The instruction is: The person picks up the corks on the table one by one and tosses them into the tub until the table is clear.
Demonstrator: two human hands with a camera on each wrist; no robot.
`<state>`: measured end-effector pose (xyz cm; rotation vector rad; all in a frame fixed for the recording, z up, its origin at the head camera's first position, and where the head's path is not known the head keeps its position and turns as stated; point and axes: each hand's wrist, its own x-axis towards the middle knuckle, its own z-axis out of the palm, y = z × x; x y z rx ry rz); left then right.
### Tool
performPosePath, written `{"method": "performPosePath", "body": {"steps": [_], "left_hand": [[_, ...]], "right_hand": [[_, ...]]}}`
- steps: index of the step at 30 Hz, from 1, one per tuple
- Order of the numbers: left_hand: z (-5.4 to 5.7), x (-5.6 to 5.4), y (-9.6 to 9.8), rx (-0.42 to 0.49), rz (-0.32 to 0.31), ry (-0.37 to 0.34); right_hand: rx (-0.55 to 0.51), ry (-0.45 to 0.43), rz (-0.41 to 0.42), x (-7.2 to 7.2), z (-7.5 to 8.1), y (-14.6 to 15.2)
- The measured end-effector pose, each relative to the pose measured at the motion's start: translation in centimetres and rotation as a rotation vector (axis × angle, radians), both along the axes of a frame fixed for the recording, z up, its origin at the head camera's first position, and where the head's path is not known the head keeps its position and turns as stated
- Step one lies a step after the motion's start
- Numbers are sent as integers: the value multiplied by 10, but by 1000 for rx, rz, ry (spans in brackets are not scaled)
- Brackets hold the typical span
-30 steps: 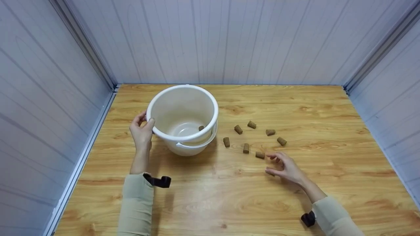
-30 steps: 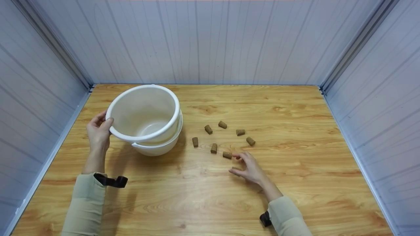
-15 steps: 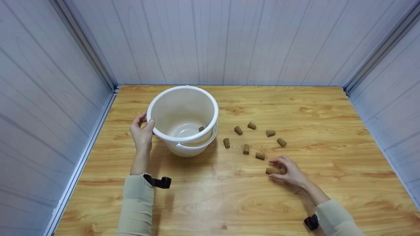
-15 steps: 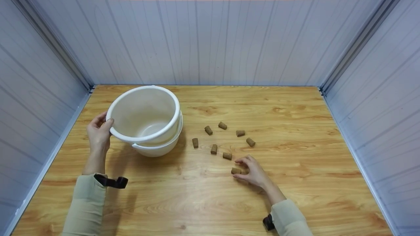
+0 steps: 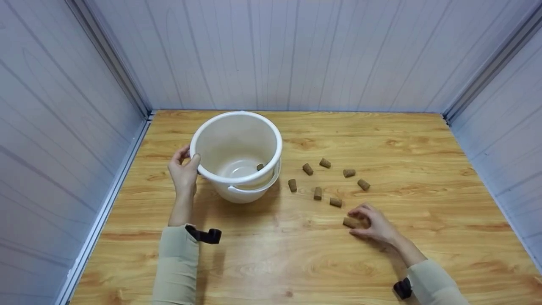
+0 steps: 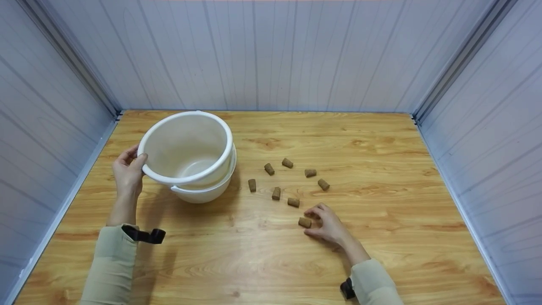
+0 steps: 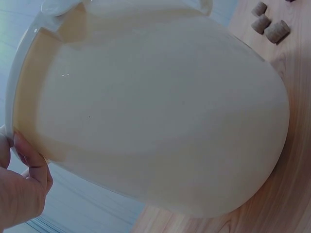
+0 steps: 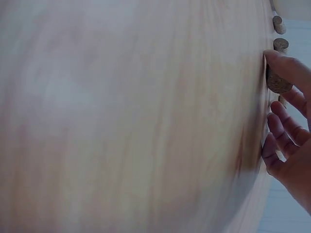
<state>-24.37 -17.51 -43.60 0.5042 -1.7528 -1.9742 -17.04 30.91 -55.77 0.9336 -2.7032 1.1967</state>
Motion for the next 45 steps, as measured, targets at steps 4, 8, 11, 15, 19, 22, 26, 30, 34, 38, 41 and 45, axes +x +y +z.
{"method": "performPosePath", "body": {"steps": [4,8,11,15,19,22,26,30,34,38,41,45], "left_hand": [[0,0,0,7,-4,1],[-1,-1,0,5,-2,10],[0,-1,0,-1,3,11],[1,-2,0,4,13,5],[1,-2,0,5,18,14],[0,-3,0,5,21,29],[-1,-3,0,4,18,29],[0,-3,0,11,10,22],[0,-4,0,18,3,20],[1,-3,-1,12,3,10],[1,-2,-1,6,5,-5],[0,-1,-1,-8,1,-17]], "right_hand": [[13,-8,-6,0,0,0],[4,-4,-4,0,0,0],[-5,10,-3,-1,0,0],[-13,12,-5,-2,1,-1],[-16,10,-2,-1,1,-1],[-19,19,-4,-1,1,-1],[-11,19,-16,-2,2,-1],[-18,19,-20,-2,3,-3],[-50,22,-10,-3,4,-6],[-67,33,-4,-5,8,-9],[-67,41,0,-5,13,-12],[-69,56,-4,-6,20,-17]]}}
